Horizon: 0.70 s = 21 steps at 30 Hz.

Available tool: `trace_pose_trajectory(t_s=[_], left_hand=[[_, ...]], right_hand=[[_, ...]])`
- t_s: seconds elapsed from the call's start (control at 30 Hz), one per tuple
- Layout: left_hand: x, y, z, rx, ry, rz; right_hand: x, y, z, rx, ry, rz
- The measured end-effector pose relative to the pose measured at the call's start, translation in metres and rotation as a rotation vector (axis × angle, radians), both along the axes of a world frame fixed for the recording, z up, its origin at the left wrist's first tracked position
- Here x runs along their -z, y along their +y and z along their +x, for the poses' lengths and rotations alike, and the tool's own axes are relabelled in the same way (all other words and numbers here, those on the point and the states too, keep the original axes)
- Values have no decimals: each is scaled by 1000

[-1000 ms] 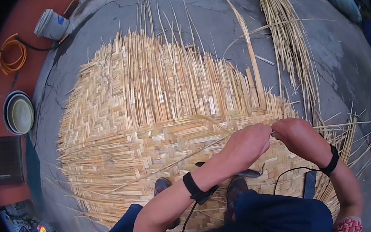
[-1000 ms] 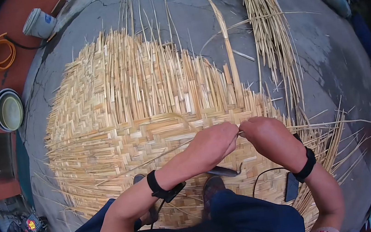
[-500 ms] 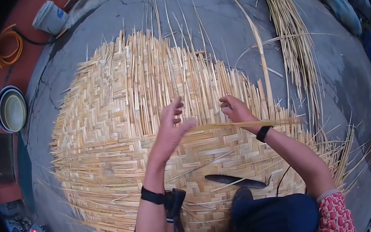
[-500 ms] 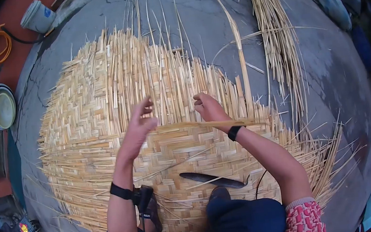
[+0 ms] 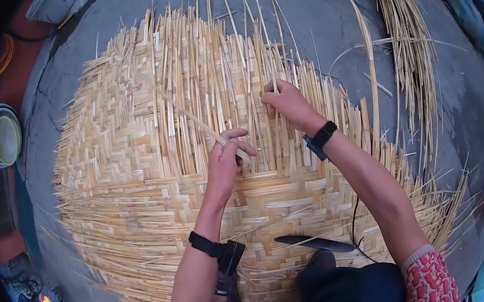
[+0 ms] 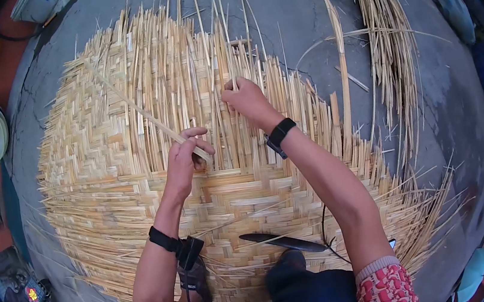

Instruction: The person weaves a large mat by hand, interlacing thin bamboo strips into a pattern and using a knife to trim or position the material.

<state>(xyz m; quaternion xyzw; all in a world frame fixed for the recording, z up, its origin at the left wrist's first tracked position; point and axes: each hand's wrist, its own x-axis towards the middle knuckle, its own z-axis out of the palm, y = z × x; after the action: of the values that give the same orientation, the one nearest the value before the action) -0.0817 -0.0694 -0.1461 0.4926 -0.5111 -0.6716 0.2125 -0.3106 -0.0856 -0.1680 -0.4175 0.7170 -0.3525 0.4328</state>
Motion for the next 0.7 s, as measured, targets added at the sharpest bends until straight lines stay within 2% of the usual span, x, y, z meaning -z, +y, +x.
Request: trace_pose_trajectory(t_s=[0.03,0.1,0.13,0.2,0.23,0.3,0.33,0.37,0.43,0.47,0.5,0.53,0.57,0.6,0.63,0.67,0.7], left_hand=[[5,-1,-3,-41,65,92],[9,-1,-14,-95,135,187],[4,1,-21,47,121,211],[-18,4,-26,268,5,293],[-16,4,-26,276,4,293],[-1,2,-22,506,-96,320],[18,5,-20,407,-10,296],[25,8,-21,423,-7,281],[29,16,-27,145,-40,287],[25,16,-29,64,-101,276],[26,23,-33,93,-96,274],[29,32,-36,-4,-197,-12],[30,38,-41,-111,-291,-301],[20,46,-55,-1,-331,-414],[10,62,-74,13,-328,-422],[1,79,-96,227,-491,-782],[-4,87,-107,446,-653,-1139]], right_hand=[[-19,11,2,37,-308,-97],[-54,46,17,-160,-115,-416],[-64,57,21,-167,-120,-409],[-75,76,25,-542,-8,-437],[-75,79,23,-535,-6,-437],[-73,88,18,-60,223,-542],[-74,106,3,-7,193,-373],[-74,126,-8,7,205,-385],[-68,172,-24,-233,-40,-15],[-61,196,-30,-210,-31,-18],[-53,220,-34,-36,-421,220],[-42,238,-41,141,-815,447],[-26,248,-52,158,-813,438],[-9,256,-62,365,-940,259],[-2,260,-69,569,-1059,66],[-21,248,-63,522,-936,31],[-35,231,-57,525,-942,18]])
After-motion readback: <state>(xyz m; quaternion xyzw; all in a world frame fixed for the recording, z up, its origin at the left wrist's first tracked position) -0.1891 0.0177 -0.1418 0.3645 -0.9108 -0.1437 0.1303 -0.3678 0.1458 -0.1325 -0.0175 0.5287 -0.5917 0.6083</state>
